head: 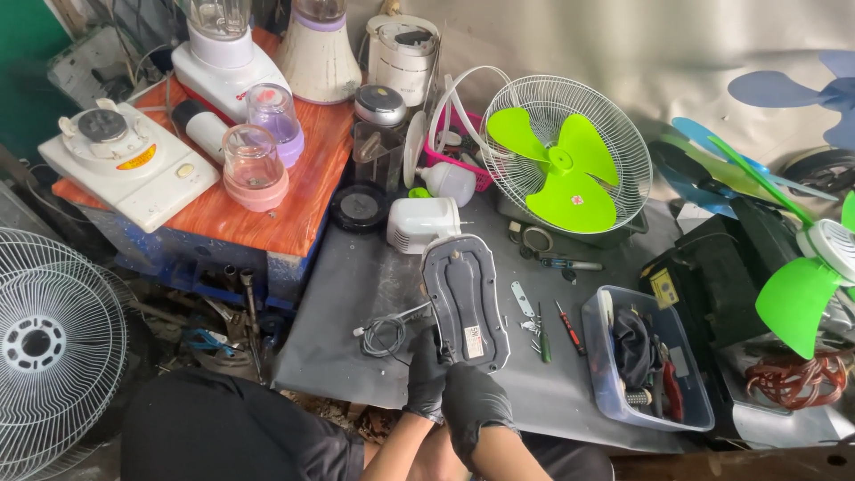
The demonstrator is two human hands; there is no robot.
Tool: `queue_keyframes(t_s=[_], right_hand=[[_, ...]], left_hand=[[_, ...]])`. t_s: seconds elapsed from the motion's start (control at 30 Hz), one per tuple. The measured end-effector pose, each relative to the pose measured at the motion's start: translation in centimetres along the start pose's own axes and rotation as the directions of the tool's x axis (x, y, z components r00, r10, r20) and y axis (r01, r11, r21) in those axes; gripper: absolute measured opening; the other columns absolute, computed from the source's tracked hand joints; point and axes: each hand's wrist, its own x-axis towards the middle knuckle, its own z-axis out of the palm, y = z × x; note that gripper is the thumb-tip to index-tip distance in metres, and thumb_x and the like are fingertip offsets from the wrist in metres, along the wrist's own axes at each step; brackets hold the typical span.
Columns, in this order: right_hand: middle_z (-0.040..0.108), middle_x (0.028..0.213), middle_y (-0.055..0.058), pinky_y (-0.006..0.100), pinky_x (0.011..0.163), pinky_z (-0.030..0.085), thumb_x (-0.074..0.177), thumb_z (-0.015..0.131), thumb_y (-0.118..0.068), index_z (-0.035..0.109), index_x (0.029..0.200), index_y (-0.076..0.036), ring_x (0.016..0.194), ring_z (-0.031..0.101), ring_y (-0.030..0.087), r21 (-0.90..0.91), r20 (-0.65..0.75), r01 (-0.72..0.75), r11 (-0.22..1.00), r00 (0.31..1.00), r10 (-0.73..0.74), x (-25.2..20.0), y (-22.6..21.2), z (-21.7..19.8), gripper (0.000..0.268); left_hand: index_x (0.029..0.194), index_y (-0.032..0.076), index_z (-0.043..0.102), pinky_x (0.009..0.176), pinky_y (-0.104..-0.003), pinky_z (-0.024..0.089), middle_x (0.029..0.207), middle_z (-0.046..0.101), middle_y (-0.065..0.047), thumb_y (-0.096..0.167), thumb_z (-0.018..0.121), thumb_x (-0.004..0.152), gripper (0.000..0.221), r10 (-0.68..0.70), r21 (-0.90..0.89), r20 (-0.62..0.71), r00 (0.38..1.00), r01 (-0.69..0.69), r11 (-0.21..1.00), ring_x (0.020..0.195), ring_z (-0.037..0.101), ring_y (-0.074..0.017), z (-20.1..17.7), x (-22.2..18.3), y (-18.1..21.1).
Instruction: Assembling the base of an electric fan using a manual screwdriver on a repair bench.
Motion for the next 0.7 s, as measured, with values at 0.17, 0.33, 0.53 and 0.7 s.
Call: queue_keyframes(t_s=[0.17, 0.33, 0.53, 0.7], right_hand=[[0.072, 0.096, 0.017, 0.049, 0.082, 0.052, 0.098, 0.042, -0.035, 0.062, 0.098, -0.009, 0.093, 0.069, 0.04, 0.049, 0.034, -0.023, 0.999, 0.999, 0.021, 0.2, 0.3, -0.2, 0.033], [0.072, 0.098, 0.018, 0.048, 0.084, 0.052, 0.097, 0.042, -0.034, 0.064, 0.098, -0.007, 0.095, 0.068, 0.039, 0.077, 0.077, -0.02, 0.997, 0.997, 0.014, 0.7, 1.4, -0.8, 0.035], [0.072, 0.105, 0.017, 0.047, 0.088, 0.052, 0.095, 0.038, -0.041, 0.067, 0.1, -0.012, 0.102, 0.068, 0.04, -0.037, 0.12, -0.043, 0.998, 0.992, 0.047, -1.5, 1.0, -3.5, 0.042], [0.075, 0.104, 0.009, 0.049, 0.086, 0.051, 0.095, 0.043, -0.056, 0.066, 0.097, -0.022, 0.104, 0.067, 0.038, -0.103, 0.059, -0.045, 0.994, 0.997, 0.051, -2.1, 4.3, -4.1, 0.041]], left_hand=[[0.124, 0.02, 0.059, 0.073, -0.041, 0.054, 0.093, 0.07, -0.004, 0.006, 0.058, 0.066, 0.06, -0.02, 0.082, -0.03, 0.999, 0.022, 0.996, 0.082, 0.069, -0.0264, 0.0, 0.1, 0.2], [0.121, 0.016, 0.062, 0.071, -0.035, 0.05, 0.088, 0.063, -0.002, -0.001, 0.058, 0.059, 0.065, 0.003, -0.007, -0.035, 0.999, -0.004, 1.0, 0.075, 0.059, -0.0188, -0.3, -0.5, 1.5], [0.123, 0.011, 0.063, 0.079, -0.032, 0.05, 0.095, 0.062, -0.007, -0.014, 0.039, 0.065, 0.068, -0.012, -0.161, -0.051, 0.999, 0.004, 0.987, 0.083, 0.059, -0.0205, 0.3, -0.2, 1.8], [0.129, 0.012, 0.065, 0.084, -0.031, 0.055, 0.1, 0.072, -0.007, -0.012, 0.037, 0.069, 0.07, 0.024, -0.089, -0.089, 0.996, -0.032, 0.996, 0.081, 0.068, -0.0192, 0.1, -0.1, 2.0]])
